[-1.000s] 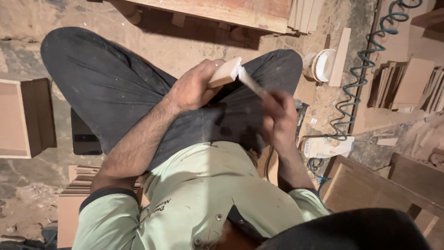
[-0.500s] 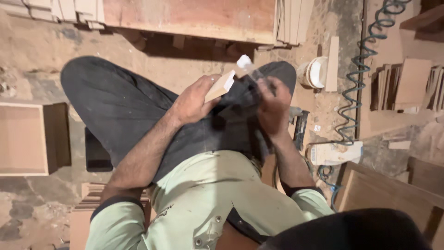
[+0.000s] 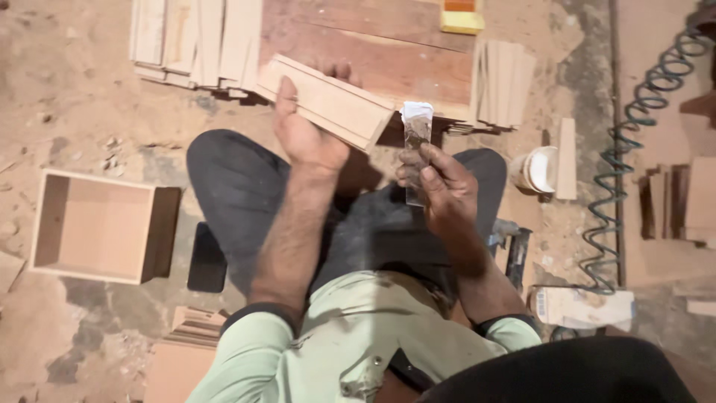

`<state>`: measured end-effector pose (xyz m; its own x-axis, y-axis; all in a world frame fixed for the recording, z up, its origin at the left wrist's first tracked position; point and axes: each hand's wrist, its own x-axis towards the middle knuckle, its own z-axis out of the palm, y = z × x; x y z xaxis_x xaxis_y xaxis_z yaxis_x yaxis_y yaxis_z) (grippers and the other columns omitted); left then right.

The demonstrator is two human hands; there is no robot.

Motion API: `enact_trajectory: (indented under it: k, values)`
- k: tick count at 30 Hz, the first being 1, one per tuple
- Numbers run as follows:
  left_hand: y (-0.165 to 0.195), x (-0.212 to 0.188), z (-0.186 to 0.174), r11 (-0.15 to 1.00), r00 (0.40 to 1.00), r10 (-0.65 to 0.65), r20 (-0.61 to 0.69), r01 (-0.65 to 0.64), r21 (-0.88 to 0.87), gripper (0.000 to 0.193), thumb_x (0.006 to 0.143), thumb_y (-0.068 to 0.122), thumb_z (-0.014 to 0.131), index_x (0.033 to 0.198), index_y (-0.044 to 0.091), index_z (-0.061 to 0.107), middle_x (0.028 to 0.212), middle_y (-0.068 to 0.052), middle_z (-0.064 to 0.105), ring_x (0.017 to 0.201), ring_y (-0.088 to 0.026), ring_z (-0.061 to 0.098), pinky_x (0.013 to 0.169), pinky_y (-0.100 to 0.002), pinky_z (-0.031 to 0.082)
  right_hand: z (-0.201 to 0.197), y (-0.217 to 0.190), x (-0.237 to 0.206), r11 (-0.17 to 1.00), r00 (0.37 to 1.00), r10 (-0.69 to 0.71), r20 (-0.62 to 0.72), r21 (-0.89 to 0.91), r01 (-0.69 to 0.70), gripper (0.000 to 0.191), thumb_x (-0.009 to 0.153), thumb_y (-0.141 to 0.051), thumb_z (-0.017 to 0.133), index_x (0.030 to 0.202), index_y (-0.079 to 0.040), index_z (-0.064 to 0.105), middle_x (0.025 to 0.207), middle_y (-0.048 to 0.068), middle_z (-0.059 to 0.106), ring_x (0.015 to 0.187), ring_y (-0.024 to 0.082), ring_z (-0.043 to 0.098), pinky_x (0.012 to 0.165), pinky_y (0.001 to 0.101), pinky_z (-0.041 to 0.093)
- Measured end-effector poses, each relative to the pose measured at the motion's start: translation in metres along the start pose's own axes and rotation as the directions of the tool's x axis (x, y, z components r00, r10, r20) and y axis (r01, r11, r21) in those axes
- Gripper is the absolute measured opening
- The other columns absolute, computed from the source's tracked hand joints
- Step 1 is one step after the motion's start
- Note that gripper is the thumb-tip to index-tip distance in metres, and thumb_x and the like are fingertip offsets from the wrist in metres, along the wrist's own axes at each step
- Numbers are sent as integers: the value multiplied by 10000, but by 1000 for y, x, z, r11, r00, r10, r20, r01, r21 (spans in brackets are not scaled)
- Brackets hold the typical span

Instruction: The person sits on the floor and assembles small wooden boxes by applying glue to thin wooden strips and attaching them to a box frame. They use a pneumatic nail gun to secure the pieces and repeat the process for multiple units.

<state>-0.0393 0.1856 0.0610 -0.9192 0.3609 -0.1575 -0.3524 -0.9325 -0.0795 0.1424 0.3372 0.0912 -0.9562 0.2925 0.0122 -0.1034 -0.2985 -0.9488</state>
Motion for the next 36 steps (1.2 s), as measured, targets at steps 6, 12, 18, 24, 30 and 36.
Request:
enact_trajectory:
  k: [6,12,18,24,30,36]
  values:
    - [-1,-10,-22,996,996,-39,-76,33,-86,473,1060,411,395,1146,-27,552,1128,-200,636,1168,-391,614,1102,-587,469,30,7,-3,941,995,-97,-38,-329,79,320,1100,-23,539,1404,68,583,1269,154,660,1113,198,672,1001,330,565]
    - [-3,-10,-25,994,994,-44,-103,33,-106,470,1067,425,390,1145,-14,540,1153,-195,617,1199,-386,590,1137,-575,451,47,17,-6,571,944,-328,36,-789,229,259,1042,-1,619,1301,-3,642,1253,192,629,1118,290,672,955,357,568]
    - [3,-6,-29,989,989,-59,-137,40,-139,478,1049,426,415,1159,-21,543,1154,-195,617,1185,-382,586,1128,-560,443,56,11,-31,330,843,-438,313,-816,474,292,998,20,671,1286,-9,631,1254,214,600,1149,374,625,968,418,541]
    - [-3,-6,-34,989,987,-75,-143,55,-139,454,1050,419,452,1153,-15,538,1149,-208,613,1192,-396,585,1143,-567,439,40,-2,-17,345,874,-439,207,-860,376,294,1030,35,634,1320,-2,609,1267,195,614,1170,372,635,1007,438,545]
    - [-3,-4,-35,983,971,-100,-216,64,-170,468,1038,427,464,1170,-19,514,1147,-205,604,1187,-400,584,1135,-581,448,41,0,-19,342,857,-418,300,-822,455,289,1044,32,604,1331,9,585,1254,204,626,1136,383,660,971,430,564]
    - [-6,-4,-38,991,969,-74,-235,45,-126,457,1043,419,467,1206,-8,492,1159,-203,593,1188,-405,580,1124,-585,452,35,-1,-22,344,874,-407,266,-842,417,283,1037,26,618,1319,6,599,1269,198,619,1148,364,646,972,430,554]
